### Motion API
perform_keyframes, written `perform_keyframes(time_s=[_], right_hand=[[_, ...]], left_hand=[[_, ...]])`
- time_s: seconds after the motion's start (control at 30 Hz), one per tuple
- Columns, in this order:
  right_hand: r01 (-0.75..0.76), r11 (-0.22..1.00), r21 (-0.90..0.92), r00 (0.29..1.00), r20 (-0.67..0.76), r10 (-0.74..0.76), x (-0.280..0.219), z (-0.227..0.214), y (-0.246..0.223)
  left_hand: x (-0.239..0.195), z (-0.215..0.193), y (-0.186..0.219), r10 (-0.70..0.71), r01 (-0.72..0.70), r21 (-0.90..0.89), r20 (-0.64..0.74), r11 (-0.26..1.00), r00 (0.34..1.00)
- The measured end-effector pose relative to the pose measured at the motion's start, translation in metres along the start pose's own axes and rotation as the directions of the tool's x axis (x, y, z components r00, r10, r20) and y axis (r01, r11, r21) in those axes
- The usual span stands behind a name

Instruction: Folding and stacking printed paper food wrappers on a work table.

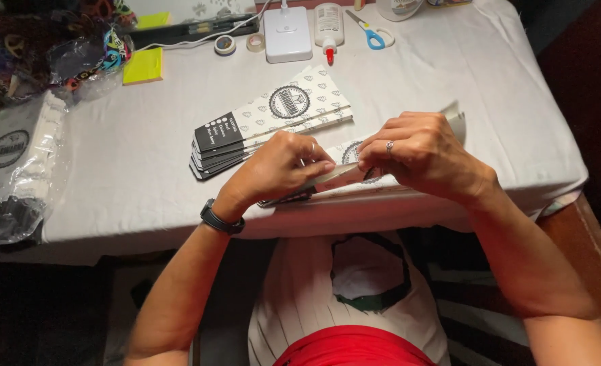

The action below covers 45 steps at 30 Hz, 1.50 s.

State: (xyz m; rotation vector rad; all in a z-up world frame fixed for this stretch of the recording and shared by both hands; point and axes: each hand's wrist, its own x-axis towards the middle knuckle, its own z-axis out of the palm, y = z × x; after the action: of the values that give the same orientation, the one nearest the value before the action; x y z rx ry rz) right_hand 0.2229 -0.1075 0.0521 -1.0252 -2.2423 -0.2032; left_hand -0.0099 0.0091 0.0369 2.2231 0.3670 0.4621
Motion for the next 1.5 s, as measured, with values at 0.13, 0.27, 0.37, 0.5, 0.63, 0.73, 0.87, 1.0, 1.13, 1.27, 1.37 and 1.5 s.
perform_keyframes(time_s=[0.13, 0.27, 0.37, 0.5, 0.63, 0.73, 0.87, 1.0, 1.13, 1.27, 1.37, 1.5], right_hand=[[-0.052, 0.999, 0.009, 0.998, 0.035, 0.051, -0.002, -0.002, 0.003], [-0.101, 0.993, 0.06, 0.994, 0.042, 0.099, 0.004, -0.01, -0.009], [-0.123, 0.992, 0.014, 0.992, -0.01, 0.123, 0.006, -0.012, -0.017], [-0.012, 0.985, -0.171, 0.997, -0.079, -0.002, 0.001, -0.002, -0.016], [-0.014, 0.95, -0.313, 0.997, -0.075, -0.01, -0.01, 0.013, -0.004], [-0.013, 0.943, -0.333, 0.996, -0.088, -0.018, -0.016, 0.02, -0.005], [-0.012, 0.951, -0.308, 0.999, -0.044, -0.002, -0.006, -0.031, -0.081], [0.02, 0.972, -0.235, 0.97, 0.242, 0.038, -0.061, -0.093, -0.138], [-0.228, 0.954, -0.194, 0.882, 0.374, 0.287, -0.137, -0.135, -0.16], [-0.26, 0.946, -0.191, 0.943, 0.158, 0.291, -0.131, -0.117, -0.152], [-0.224, 0.966, -0.13, 0.925, 0.284, 0.253, -0.124, -0.113, -0.133], [-0.248, 0.964, -0.097, 0.944, 0.199, 0.263, -0.074, -0.098, -0.118]], left_hand=[[0.002, 0.011, -0.005, 0.098, -0.094, 0.089, -0.042, 0.992, 0.994], [0.003, 0.016, -0.013, 0.127, -0.108, 0.167, -0.106, 0.98, 0.986], [0.003, 0.015, -0.019, 0.115, -0.078, 0.191, -0.188, 0.978, 0.975], [0.003, 0.011, -0.013, 0.069, -0.055, 0.072, -0.219, 0.996, 0.973], [0.0, 0.007, 0.001, 0.003, -0.021, -0.088, -0.201, 0.996, 0.98], [0.005, 0.002, -0.006, -0.001, -0.015, -0.085, -0.188, 0.996, 0.982], [0.02, -0.006, -0.045, -0.02, 0.069, 0.169, -0.276, 0.983, 0.961], [0.016, -0.012, -0.058, 0.142, 0.039, 0.477, -0.337, 0.878, 0.931], [0.015, 0.003, -0.07, 0.345, -0.117, 0.586, -0.295, 0.802, 0.891], [0.002, 0.026, -0.056, 0.494, -0.227, 0.661, -0.249, 0.715, 0.833], [-0.009, 0.045, -0.053, 0.506, -0.23, 0.73, -0.181, 0.644, 0.844], [-0.018, 0.051, -0.052, 0.332, -0.192, 0.614, -0.121, 0.765, 0.936]])
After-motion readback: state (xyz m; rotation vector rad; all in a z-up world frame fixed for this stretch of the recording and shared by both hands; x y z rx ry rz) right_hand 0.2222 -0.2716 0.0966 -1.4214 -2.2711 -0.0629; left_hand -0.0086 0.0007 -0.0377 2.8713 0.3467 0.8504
